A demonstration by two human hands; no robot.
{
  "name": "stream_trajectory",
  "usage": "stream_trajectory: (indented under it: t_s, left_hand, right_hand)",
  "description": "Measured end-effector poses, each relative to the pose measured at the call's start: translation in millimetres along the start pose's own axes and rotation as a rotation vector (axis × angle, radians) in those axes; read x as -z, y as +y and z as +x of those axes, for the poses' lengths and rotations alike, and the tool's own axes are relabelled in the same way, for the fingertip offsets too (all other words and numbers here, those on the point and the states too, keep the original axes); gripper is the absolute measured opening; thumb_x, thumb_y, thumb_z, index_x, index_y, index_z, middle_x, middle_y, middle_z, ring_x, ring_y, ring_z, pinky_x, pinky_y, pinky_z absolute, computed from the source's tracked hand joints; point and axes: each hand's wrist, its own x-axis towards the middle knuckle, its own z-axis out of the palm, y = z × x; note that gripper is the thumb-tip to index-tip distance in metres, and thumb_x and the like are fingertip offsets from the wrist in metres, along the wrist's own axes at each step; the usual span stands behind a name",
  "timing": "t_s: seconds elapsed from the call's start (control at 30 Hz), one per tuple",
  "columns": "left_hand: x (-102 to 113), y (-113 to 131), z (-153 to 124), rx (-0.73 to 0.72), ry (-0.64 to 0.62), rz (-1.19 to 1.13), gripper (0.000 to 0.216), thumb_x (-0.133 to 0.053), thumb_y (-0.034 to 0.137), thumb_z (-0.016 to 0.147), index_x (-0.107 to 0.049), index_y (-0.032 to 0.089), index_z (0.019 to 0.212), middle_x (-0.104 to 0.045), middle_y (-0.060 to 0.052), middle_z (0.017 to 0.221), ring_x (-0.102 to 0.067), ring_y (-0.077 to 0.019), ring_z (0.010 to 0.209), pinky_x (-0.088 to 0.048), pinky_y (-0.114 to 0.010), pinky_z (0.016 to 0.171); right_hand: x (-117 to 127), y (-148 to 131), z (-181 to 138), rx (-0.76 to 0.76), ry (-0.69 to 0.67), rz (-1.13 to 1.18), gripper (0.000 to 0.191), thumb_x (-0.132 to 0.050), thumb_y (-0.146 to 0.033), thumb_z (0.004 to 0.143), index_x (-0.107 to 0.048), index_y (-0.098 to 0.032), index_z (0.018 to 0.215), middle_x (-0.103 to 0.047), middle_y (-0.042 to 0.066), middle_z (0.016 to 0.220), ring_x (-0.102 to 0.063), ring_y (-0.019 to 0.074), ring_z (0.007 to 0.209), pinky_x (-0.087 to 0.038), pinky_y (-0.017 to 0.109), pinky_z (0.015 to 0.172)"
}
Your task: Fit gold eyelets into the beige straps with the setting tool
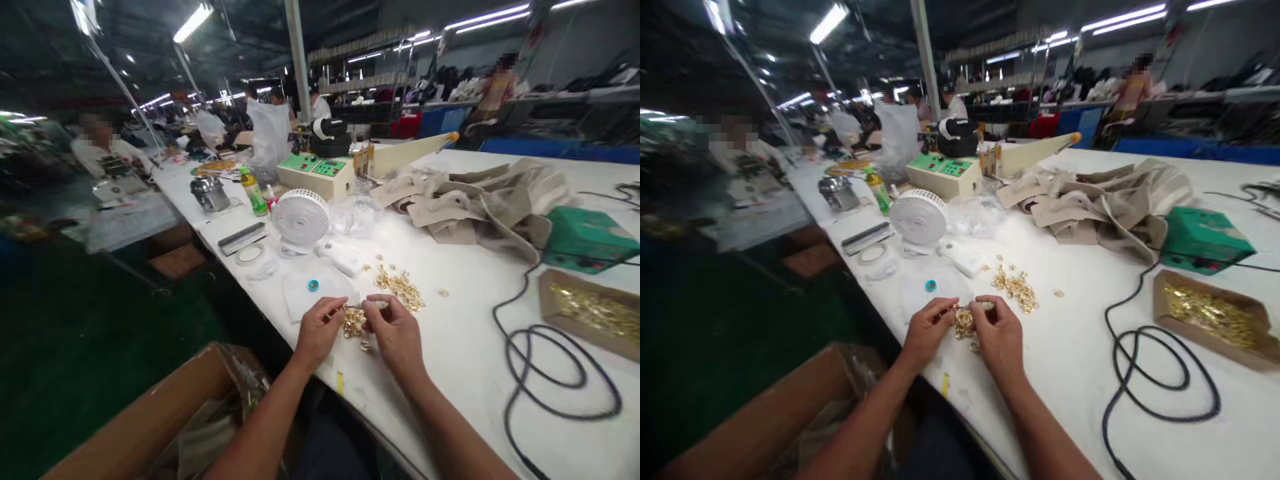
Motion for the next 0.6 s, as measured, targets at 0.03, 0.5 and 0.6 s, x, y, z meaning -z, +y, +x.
stream_trajectory:
  t_s: [0.03, 0.5, 0.6]
  left_hand:
    - [-0.1, 0.2, 0.0, 0.001, -0.001, 0.002, 0.029, -0.07, 0.028, 0.088, -0.082, 0.022, 0.114, -0.076, -0.006, 0.11, -0.07, -0.0203, 0.1, -0.054, -0.029, 0.086]
    - [-2.1, 4.0, 0.7, 0.025, 0.012, 0.003, 0.028, -0.071, 0.029, 0.088, -0.082, 0.022, 0.112, -0.077, -0.005, 0.104, -0.07, -0.0194, 0.093, -0.054, -0.029, 0.082]
    - [-2.2, 3.4, 0.6, 0.029, 0.011, -0.004, 0.028, -0.072, 0.03, 0.088, -0.082, 0.023, 0.112, -0.077, -0.005, 0.105, -0.07, -0.0193, 0.094, -0.054, -0.029, 0.081]
  right_hand:
    - [0.4, -0.5, 0.0, 0.002, 0.011, 0.011, 0.037, -0.071, -0.055, 0.084, -0.072, -0.02, 0.098, -0.071, 0.0, 0.063, -0.07, 0.0201, 0.06, -0.052, 0.028, 0.061]
    - [-1.4, 12.2, 5.2, 0.05, -0.006, 0.016, 0.044, -0.072, -0.059, 0.085, -0.073, -0.019, 0.104, -0.072, 0.001, 0.064, -0.069, 0.0215, 0.06, -0.053, 0.031, 0.062]
    - [-1.9, 11.9, 4.4, 0.062, 0.009, 0.013, 0.044, -0.072, -0.059, 0.085, -0.073, -0.019, 0.103, -0.073, 0.001, 0.064, -0.07, 0.0214, 0.059, -0.053, 0.031, 0.062]
